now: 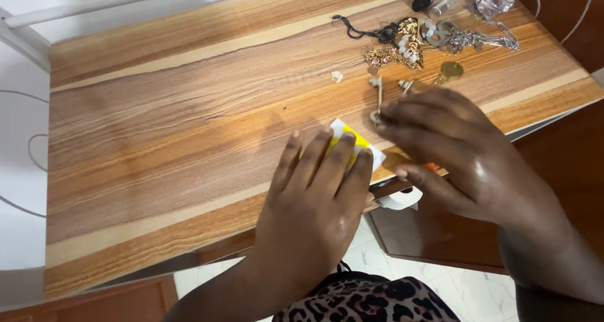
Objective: The person moves between a bed and a small wooden shelf, picking up and placing down various personal items including a white bottle, headphones, a yellow card, a medicine box, and keys. The person arranges these items on the bed and shelf without using any tools.
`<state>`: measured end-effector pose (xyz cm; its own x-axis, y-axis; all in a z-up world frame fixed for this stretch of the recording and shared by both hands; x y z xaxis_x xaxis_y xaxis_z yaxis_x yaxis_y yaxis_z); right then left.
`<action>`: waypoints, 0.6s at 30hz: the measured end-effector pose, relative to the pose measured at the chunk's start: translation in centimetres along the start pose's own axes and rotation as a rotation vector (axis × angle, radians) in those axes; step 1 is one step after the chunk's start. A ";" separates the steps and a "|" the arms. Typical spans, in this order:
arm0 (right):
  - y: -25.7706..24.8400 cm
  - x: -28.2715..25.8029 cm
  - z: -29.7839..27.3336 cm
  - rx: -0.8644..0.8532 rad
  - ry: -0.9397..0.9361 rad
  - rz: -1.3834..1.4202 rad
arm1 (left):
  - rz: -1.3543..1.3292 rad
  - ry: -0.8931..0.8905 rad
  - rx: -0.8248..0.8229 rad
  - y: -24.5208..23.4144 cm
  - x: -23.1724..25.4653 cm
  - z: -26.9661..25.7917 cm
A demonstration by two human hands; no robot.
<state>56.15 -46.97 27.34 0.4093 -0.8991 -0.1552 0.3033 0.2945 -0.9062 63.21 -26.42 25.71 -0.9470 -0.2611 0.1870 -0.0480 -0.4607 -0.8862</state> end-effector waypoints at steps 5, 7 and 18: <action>0.2 0.7 -1.6 0.080 -0.035 0.113 | -0.138 0.068 0.053 -0.1 -0.5 -0.8; 0.8 1.4 -2.0 0.115 -0.031 0.133 | -0.174 0.062 0.079 -0.1 -0.4 -1.0; 0.0 2.1 -4.3 0.502 -0.235 0.104 | -0.166 0.083 0.220 -0.2 0.4 -1.0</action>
<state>53.32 -50.21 25.30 0.6223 -0.7776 -0.0897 0.5998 0.5474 -0.5836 62.56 -25.58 25.54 -0.9552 -0.1006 0.2784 -0.1430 -0.6667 -0.7315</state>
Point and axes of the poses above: each hand's wrist, its own z-axis towards the middle knuckle, its own y-axis out of the palm, x = y × z, the point moved 2 cm from there along z, towards the middle knuckle, and after that the axes turned 8 degrees about -x, right-handed, at the moved point
